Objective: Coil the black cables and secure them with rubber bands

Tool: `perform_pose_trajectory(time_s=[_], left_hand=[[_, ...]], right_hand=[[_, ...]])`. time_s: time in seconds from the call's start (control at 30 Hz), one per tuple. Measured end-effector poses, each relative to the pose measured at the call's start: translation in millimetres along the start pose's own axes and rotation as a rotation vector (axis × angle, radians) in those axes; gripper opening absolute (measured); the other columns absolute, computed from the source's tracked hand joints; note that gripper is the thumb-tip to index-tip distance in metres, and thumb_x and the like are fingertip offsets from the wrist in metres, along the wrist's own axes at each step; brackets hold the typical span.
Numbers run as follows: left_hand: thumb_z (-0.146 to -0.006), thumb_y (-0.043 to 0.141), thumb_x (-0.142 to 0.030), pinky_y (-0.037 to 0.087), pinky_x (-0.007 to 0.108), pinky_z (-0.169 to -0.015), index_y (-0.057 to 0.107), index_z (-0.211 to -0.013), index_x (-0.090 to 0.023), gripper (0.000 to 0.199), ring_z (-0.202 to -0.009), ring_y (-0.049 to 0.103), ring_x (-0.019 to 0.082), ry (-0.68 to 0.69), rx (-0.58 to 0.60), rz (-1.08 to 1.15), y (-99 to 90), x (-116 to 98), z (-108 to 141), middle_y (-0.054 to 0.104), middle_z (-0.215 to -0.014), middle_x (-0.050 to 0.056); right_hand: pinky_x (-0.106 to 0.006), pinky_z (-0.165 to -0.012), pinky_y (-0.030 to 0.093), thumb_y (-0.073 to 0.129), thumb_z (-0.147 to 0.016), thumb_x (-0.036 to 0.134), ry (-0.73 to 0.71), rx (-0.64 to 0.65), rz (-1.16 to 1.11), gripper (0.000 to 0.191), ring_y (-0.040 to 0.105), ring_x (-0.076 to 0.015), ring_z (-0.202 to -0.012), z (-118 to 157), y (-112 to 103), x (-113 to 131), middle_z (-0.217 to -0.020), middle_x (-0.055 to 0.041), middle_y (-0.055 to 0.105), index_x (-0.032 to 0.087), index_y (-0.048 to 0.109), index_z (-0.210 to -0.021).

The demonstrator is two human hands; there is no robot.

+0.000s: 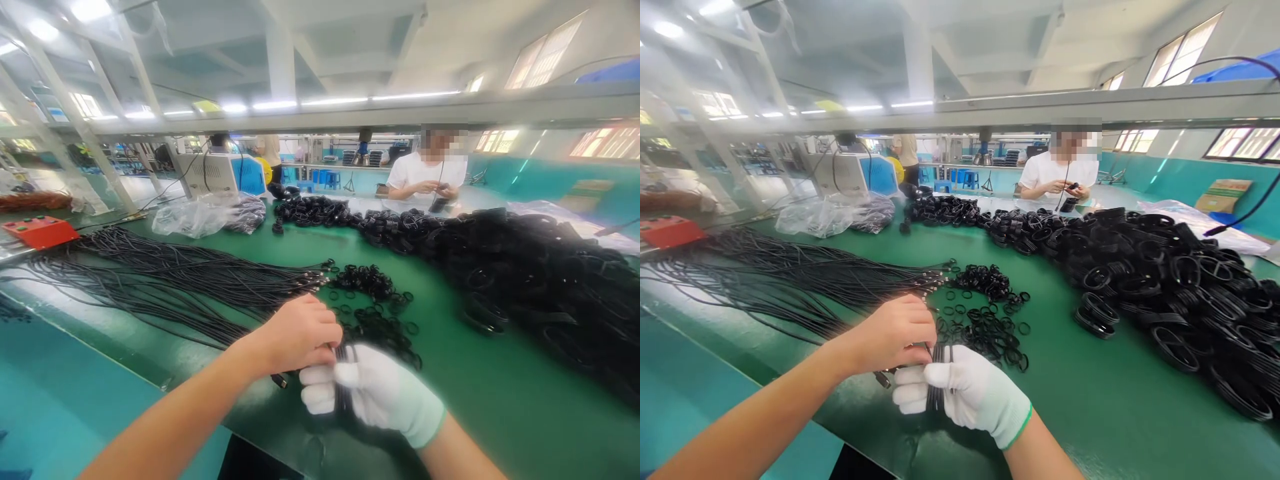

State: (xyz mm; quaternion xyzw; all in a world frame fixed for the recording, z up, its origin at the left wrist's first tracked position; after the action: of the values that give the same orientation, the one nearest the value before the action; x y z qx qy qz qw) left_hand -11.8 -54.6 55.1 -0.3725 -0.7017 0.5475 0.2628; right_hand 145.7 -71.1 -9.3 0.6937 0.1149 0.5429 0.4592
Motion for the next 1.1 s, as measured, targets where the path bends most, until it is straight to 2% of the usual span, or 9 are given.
perform_pose_trajectory(time_s=[0.13, 0.23, 0.33, 0.4, 0.53, 0.63, 0.77, 0.93, 1.1], left_hand=[[-0.084, 0.057, -0.029, 0.035, 0.03, -0.089, 0.061, -0.072, -0.02, 0.015, -0.083, 0.054, 0.014, 0.021, -0.102, 0.04, -0.5, 0, 0, 0.065, -0.08, -0.002], [-0.087, 0.05, -0.017, 0.037, 0.031, -0.083, 0.064, -0.079, -0.019, 0.017, -0.093, 0.051, 0.017, -0.015, -0.197, -0.032, -9.8, -5, 1, 0.064, -0.096, 0.003], [-0.086, 0.048, -0.013, 0.039, 0.024, -0.065, 0.063, -0.07, -0.017, 0.022, -0.077, 0.052, 0.014, -0.002, 0.014, -0.002, -14.6, -11, 0, 0.061, -0.083, 0.002], [-0.085, 0.051, -0.016, 0.04, 0.021, -0.062, 0.062, -0.068, -0.017, 0.02, -0.07, 0.052, 0.011, -0.077, 0.148, 0.168, -14.3, -10, -1, 0.059, -0.077, 0.0], [-0.081, 0.057, -0.023, 0.041, 0.017, -0.056, 0.062, -0.081, -0.017, 0.008, -0.061, 0.053, 0.008, -0.37, 0.196, 0.713, -3.4, -5, 3, 0.058, -0.071, -0.003], [-0.082, 0.05, -0.021, 0.041, 0.018, -0.053, 0.058, -0.088, -0.016, 0.011, -0.058, 0.051, 0.009, -0.541, 0.071, 0.93, 9.9, -13, 12, 0.058, -0.072, -0.003], [-0.085, 0.044, -0.018, 0.043, 0.022, -0.065, 0.058, -0.083, -0.016, 0.015, -0.075, 0.053, 0.012, -0.605, -0.203, 0.918, 21.3, -30, 24, 0.059, -0.081, 0.0], [-0.083, 0.047, -0.016, 0.043, 0.022, -0.066, 0.052, -0.094, -0.018, 0.012, -0.074, 0.052, 0.011, -0.62, -0.266, 1.068, 29.7, -43, 35, 0.057, -0.084, -0.001], [-0.077, 0.056, -0.013, 0.042, 0.02, -0.064, 0.05, -0.082, -0.017, 0.01, -0.069, 0.048, 0.009, -0.588, -0.415, 1.027, 34.7, -52, 35, 0.053, -0.083, -0.002]], right_hand=[[-0.039, -0.077, 0.043, 0.074, -0.068, 0.025, 0.083, -0.016, -0.035, 0.035, 0.056, -0.0154, -0.071, -1, -3, -5, -0.077, -0.0061, 0.057, 0.006, 0.06, -0.094], [-0.042, -0.079, 0.044, 0.073, -0.069, 0.025, 0.084, -0.032, -0.061, 0.034, 0.058, -0.0173, -0.073, -1, -5, -6, -0.08, -0.0084, 0.06, 0.006, 0.059, -0.093], [-0.046, -0.078, 0.046, 0.071, -0.07, 0.026, 0.094, -0.013, -0.086, 0.035, 0.063, -0.0215, -0.074, 0, -8, -9, -0.083, -0.0126, 0.064, 0.004, 0.059, -0.096], [-0.047, -0.075, 0.047, 0.069, -0.072, 0.026, 0.108, 0.027, -0.11, 0.033, 0.065, -0.0226, -0.071, 3, -7, -10, -0.081, -0.0128, 0.065, 0.004, 0.059, -0.095], [-0.048, -0.075, 0.048, 0.068, -0.072, 0.028, 0.1, 0.084, -0.1, 0.029, 0.066, -0.0227, -0.068, 7, -2, -10, -0.073, -0.0102, 0.065, 0.005, 0.061, -0.087], [-0.049, -0.078, 0.047, 0.07, -0.071, 0.03, 0.064, 0.055, -0.066, 0.03, 0.066, -0.0227, -0.073, 7, 2, -8, -0.076, -0.0103, 0.067, 0.007, 0.061, -0.089], [-0.047, -0.081, 0.047, 0.067, -0.073, 0.03, 0.013, 0.025, 0.044, 0.031, 0.064, -0.0283, -0.089, 5, 7, -4, -0.077, -0.0131, 0.07, 0.006, 0.064, -0.094], [-0.042, -0.074, 0.048, 0.056, -0.077, 0.025, 0.028, 0.096, 0.262, 0.027, 0.067, -0.0286, -0.08, 5, 22, 7, -0.069, -0.0154, 0.07, 0.002, 0.066, -0.089], [-0.037, -0.076, 0.046, 0.054, -0.076, 0.023, 0.111, 0.182, 0.414, 0.024, 0.066, -0.022, -0.07, 10, 42, 17, -0.067, -0.0122, 0.069, 0.004, 0.068, -0.083]])
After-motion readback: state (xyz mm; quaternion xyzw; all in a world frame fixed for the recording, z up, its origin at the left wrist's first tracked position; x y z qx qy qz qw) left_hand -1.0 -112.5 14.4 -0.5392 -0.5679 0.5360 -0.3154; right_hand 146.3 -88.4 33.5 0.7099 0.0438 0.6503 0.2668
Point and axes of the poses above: each hand's wrist, its own z-axis away from the middle knuckle, its own y-axis out of the palm, x = y × z, the point moved 1 cm from there along -z, towards the middle knuckle
